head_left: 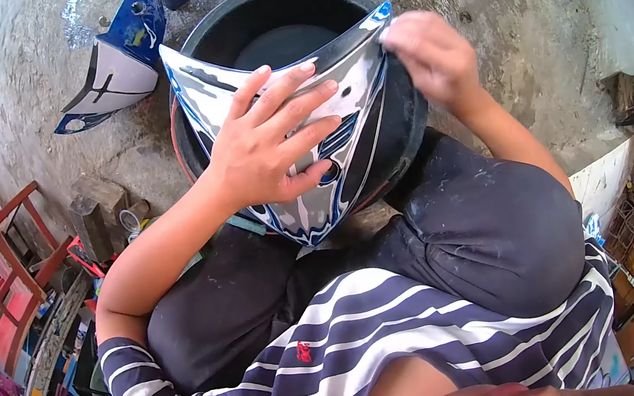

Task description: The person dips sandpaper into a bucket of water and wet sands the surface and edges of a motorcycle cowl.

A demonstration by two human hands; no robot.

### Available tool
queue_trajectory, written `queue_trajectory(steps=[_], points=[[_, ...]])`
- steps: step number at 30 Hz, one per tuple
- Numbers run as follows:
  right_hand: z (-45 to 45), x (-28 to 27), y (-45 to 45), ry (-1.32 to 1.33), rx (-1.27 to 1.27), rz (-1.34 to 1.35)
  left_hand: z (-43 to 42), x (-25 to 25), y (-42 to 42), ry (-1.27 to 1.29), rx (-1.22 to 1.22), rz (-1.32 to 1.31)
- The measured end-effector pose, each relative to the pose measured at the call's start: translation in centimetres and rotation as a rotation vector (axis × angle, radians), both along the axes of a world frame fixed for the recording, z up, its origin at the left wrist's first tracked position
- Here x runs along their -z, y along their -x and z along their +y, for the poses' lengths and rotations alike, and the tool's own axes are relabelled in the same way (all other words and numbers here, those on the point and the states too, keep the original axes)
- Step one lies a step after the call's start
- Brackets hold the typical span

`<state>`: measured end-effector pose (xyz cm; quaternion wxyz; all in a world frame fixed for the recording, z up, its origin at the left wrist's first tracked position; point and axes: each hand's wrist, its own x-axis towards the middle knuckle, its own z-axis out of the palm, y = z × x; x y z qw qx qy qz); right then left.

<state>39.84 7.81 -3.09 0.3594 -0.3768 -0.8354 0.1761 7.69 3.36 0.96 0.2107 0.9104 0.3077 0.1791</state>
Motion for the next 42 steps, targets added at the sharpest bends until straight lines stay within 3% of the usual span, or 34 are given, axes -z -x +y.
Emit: queue_trajectory(steps=[5, 9, 20, 24, 28, 31, 35, 38, 42], points=[[-1.2, -1.0, 1.1, -0.01, -0.093, -0.013, -0.1, 0.1, 0.0, -0.005, -0.001, -0.003], [0.3, 0.3, -0.1, -0.032, 0.03, -0.014, -0.1, 0.0, 0.0, 0.001, 0.0, -0.002], [-1.2, -0.6, 1.3, -0.013, -0.025, 0.031, 0.0, -0.1, -0.1, 0.0, -0.002, -0.003], [0.3, 0.9, 0.0, 0.012, 0.09, 0.086, -0.2, -0.3, -0.1, 0.007, -0.007, 0.002], [-0.4, -0.7, 0.9, -0.032, -0.032, 0.018, -0.1, 0.0, -0.1, 0.012, 0.0, -0.016], [0.5, 0.2, 0.0, -0.07, 0.108, -0.067, -0.1, -0.1, -0.1, 0.01, 0.0, -0.01], [-1.0, -1.1, 1.7, -0.092, -0.076, -0.015, -0.1, 0.0, 0.0, 0.012, -0.001, -0.016], [0.9, 0.3, 0.0, -0.119, 0.058, -0.038, -0.2, 0.0, 0.0, 0.012, -0.003, -0.021], [-1.1, -0.7, 1.6, -0.044, -0.049, -0.025, -0.1, 0.1, 0.0, 0.015, -0.001, -0.024]])
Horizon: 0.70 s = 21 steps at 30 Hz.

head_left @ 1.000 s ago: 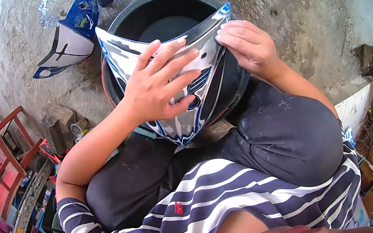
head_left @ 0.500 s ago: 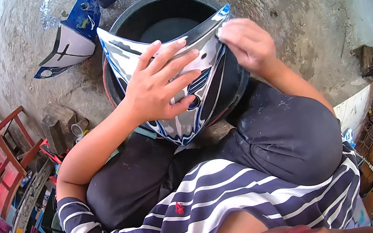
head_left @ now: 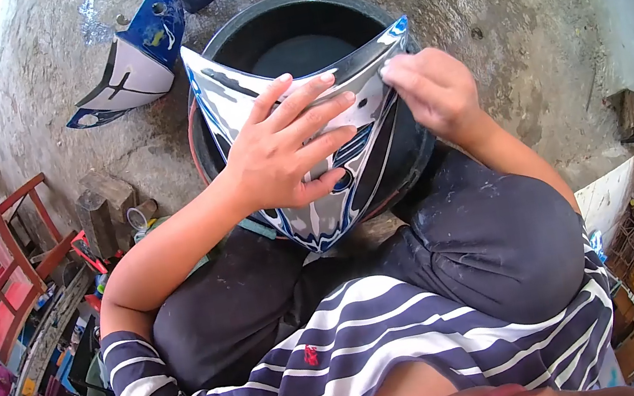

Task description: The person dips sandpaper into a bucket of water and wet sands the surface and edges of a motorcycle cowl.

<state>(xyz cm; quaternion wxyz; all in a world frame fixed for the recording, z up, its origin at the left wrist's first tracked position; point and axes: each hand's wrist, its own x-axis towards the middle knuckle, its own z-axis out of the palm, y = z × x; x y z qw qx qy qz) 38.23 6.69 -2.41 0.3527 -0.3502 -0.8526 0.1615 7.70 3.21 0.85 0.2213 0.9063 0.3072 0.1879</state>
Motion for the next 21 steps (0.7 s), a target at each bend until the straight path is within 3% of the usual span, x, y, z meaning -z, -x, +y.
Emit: queue_trajectory(steps=[4, 8, 12, 16, 21], points=[[1.8, 1.3, -1.1, 0.068, 0.206, 0.023, 0.0, -0.2, 0.1, -0.008, 0.006, 0.011], [0.3, 0.4, -0.1, 0.106, 0.092, -0.009, 0.1, -0.2, 0.1, -0.009, 0.005, 0.009], [2.2, 1.3, -1.6, 0.078, 0.212, -0.045, 0.1, -0.1, 0.0, -0.002, 0.005, 0.014], [0.3, 0.4, -0.1, 0.097, 0.117, -0.007, 0.1, -0.1, 0.1, 0.0, 0.001, 0.012], [1.4, 1.1, -1.0, 0.109, 0.18, -0.002, -0.1, -0.1, 0.0, -0.006, -0.001, 0.018]])
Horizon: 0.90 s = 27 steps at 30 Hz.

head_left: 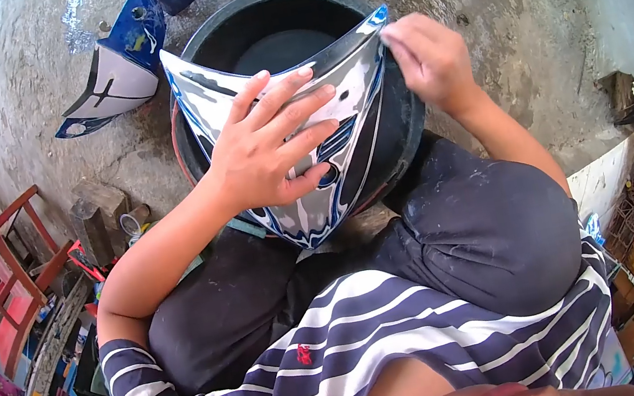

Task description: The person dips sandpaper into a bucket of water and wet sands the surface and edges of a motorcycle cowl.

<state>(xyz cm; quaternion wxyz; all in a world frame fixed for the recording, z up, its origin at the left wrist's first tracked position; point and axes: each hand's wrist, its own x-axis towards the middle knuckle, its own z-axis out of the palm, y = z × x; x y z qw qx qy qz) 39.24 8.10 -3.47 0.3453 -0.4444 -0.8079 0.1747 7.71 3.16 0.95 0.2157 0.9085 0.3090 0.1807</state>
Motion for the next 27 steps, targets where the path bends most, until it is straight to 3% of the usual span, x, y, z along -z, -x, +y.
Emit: queue_trajectory(steps=[14, 18, 22, 26, 27], points=[[0.3, 0.4, -0.4, -0.076, 0.007, -0.014, 0.0, -0.1, 0.0, -0.001, 0.004, 0.005], [-1.0, -0.9, 0.2, 0.023, -0.145, 0.018, 0.2, -0.1, 0.1, -0.008, 0.008, 0.003], [-0.4, -0.3, -0.3, -0.011, -0.02, -0.015, 0.1, -0.1, 0.1, -0.015, 0.004, 0.015], [-0.8, -0.6, -0.2, 0.005, -0.156, 0.004, 0.3, -0.1, 0.1, -0.011, 0.009, 0.001], [-0.1, -0.3, -0.5, -0.019, -0.085, 0.009, 0.2, -0.1, 0.1, -0.011, 0.008, 0.005]])
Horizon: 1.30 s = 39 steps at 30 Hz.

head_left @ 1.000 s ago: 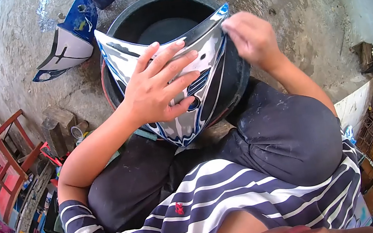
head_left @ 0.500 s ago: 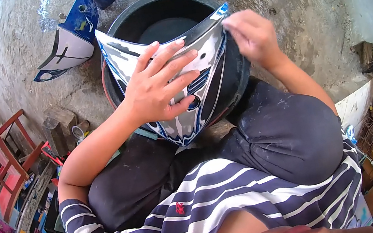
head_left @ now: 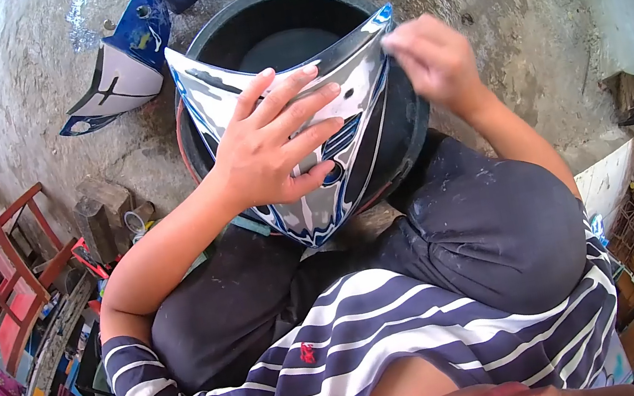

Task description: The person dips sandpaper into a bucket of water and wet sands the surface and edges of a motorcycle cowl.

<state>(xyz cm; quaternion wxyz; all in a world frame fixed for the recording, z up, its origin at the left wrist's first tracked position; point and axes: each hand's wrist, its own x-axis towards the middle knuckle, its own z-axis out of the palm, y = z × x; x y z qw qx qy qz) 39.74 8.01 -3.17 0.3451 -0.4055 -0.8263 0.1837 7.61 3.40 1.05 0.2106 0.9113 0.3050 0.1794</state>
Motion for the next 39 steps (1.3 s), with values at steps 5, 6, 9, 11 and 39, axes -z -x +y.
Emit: queue_trajectory(steps=[5, 6, 9, 11, 39], points=[[-0.9, -0.5, 0.7, 0.005, -0.051, -0.024, -0.1, -0.1, 0.0, 0.01, -0.003, -0.003], [-1.2, -0.7, 0.9, 0.017, -0.094, -0.017, -0.1, 0.0, 0.0, 0.012, -0.004, -0.006], [0.9, 0.8, 0.0, 0.022, 0.089, 0.036, 0.0, 0.1, 0.0, 0.008, -0.003, -0.003], [0.1, 0.4, 0.5, 0.063, 0.064, 0.049, -0.2, 0.1, 0.0, 0.008, -0.006, -0.001], [-0.8, -0.7, 1.3, 0.138, 0.046, 0.048, -0.1, 0.1, 0.0, 0.004, -0.007, -0.008]])
